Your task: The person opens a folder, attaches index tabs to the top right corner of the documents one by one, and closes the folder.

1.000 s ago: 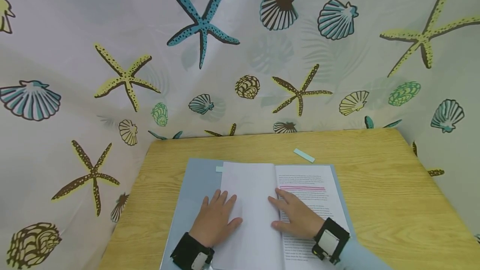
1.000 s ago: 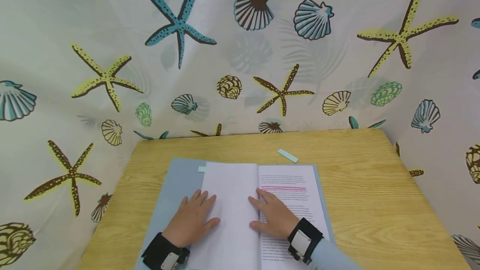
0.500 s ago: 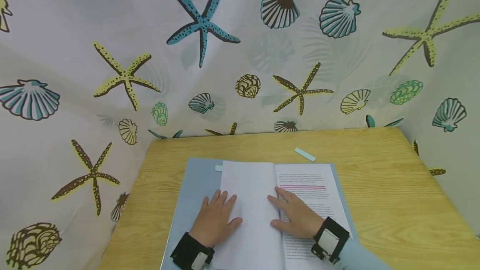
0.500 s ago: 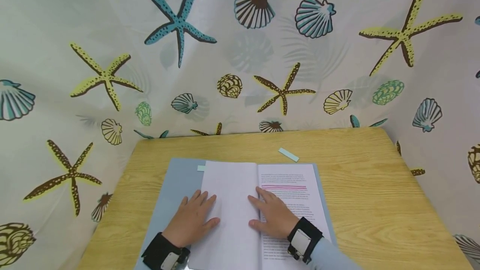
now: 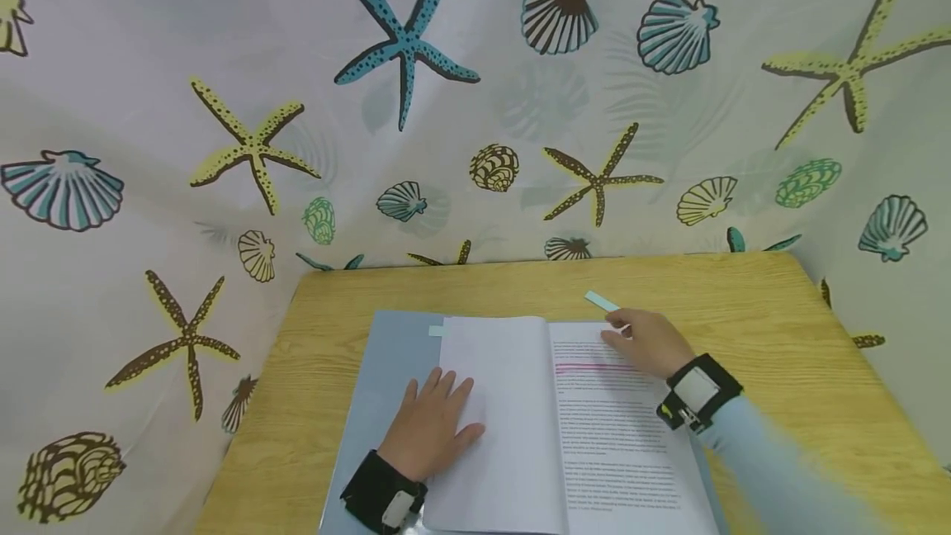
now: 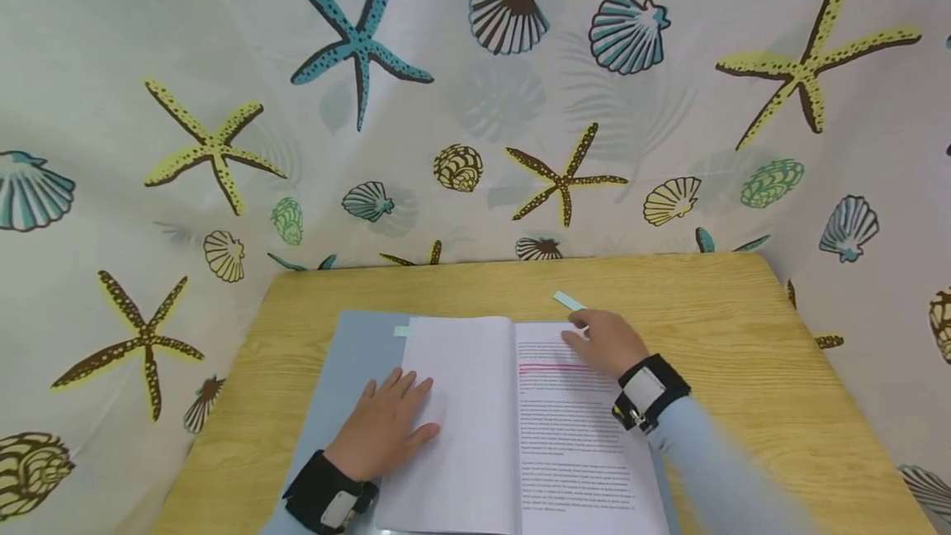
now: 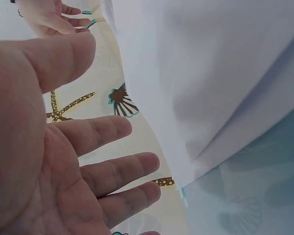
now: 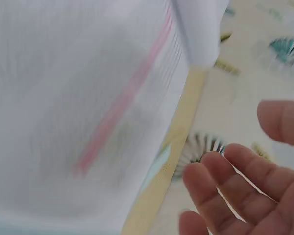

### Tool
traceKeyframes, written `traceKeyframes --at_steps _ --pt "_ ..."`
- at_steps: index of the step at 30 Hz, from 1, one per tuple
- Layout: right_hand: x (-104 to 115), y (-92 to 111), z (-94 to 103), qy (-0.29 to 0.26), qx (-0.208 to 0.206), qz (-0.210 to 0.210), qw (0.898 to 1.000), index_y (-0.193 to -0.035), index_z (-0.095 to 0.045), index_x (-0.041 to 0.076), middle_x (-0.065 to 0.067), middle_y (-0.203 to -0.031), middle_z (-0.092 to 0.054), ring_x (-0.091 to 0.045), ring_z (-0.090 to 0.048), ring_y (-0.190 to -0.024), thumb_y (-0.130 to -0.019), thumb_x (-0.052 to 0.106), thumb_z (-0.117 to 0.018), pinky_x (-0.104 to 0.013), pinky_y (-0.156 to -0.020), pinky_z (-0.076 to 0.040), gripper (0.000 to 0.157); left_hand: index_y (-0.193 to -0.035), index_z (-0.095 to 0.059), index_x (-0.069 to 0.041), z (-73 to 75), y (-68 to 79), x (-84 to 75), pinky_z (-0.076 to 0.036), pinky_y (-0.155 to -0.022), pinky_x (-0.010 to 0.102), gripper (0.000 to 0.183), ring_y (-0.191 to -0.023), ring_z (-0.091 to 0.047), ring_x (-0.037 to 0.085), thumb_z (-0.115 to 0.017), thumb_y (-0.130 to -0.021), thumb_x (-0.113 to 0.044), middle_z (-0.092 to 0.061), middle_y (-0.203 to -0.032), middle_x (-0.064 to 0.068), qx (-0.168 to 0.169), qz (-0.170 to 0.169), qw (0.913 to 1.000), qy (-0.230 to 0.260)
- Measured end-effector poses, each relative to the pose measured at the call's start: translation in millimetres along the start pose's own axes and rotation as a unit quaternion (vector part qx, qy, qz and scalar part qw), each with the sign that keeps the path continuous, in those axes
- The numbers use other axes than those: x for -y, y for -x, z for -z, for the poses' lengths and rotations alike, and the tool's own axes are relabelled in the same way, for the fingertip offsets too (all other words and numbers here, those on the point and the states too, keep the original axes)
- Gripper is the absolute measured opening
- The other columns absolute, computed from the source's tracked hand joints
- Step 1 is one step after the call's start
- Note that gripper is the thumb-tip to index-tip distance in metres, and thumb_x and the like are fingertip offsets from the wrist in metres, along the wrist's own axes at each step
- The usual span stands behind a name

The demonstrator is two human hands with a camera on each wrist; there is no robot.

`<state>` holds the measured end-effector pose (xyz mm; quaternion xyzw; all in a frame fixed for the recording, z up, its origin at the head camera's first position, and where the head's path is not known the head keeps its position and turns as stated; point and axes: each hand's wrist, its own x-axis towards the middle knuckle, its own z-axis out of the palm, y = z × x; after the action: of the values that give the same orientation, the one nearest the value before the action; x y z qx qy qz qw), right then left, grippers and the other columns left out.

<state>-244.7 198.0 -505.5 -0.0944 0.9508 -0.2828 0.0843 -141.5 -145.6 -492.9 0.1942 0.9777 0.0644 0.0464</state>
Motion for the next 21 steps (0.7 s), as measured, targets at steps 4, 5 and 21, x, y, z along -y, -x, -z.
traceKeyframes --at_steps 4,5,21 --pt "-20.0 -30.8 13.5 0.060 -0.024 -0.043 0.997 -0.123 -0.061 -0.003 -0.021 -0.112 -0.065 -0.036 -0.062 -0.098 -0.094 0.029 -0.059 -0.050 -0.079 -0.049 0.043 -0.138 -0.053 -0.012 4.0 -6.1 -6.1 -0.031 -0.102 0.062 0.063 -0.134 -0.039 0.037 -0.058 -0.091 -0.053 -0.050 -0.140 0.016 -0.001 -0.004 0.9999 -0.010" --pt "-23.9 -37.3 13.0 0.071 -0.023 -0.051 0.996 -0.122 -0.062 -0.003 -0.022 -0.112 -0.065 -0.037 -0.062 -0.098 -0.094 0.028 -0.059 -0.050 -0.079 -0.048 0.042 -0.138 -0.053 -0.012 5.3 -8.0 -8.6 -0.032 -0.102 0.061 0.063 -0.134 -0.040 0.036 -0.058 -0.090 -0.053 -0.050 -0.140 0.015 -0.003 -0.007 0.9999 -0.011" --pt "-52.7 -76.6 -11.4 0.114 -0.026 -0.099 0.988 -0.099 -0.070 -0.003 -0.015 -0.087 -0.069 -0.027 -0.060 -0.071 -0.086 0.023 -0.068 -0.044 -0.065 -0.050 0.029 -0.135 -0.057 -0.014 19.7 -27.9 -50.4 -0.038 -0.104 0.044 0.056 -0.127 -0.049 0.027 -0.061 -0.091 -0.049 -0.056 -0.134 0.008 -0.065 -0.090 0.9936 0.024"
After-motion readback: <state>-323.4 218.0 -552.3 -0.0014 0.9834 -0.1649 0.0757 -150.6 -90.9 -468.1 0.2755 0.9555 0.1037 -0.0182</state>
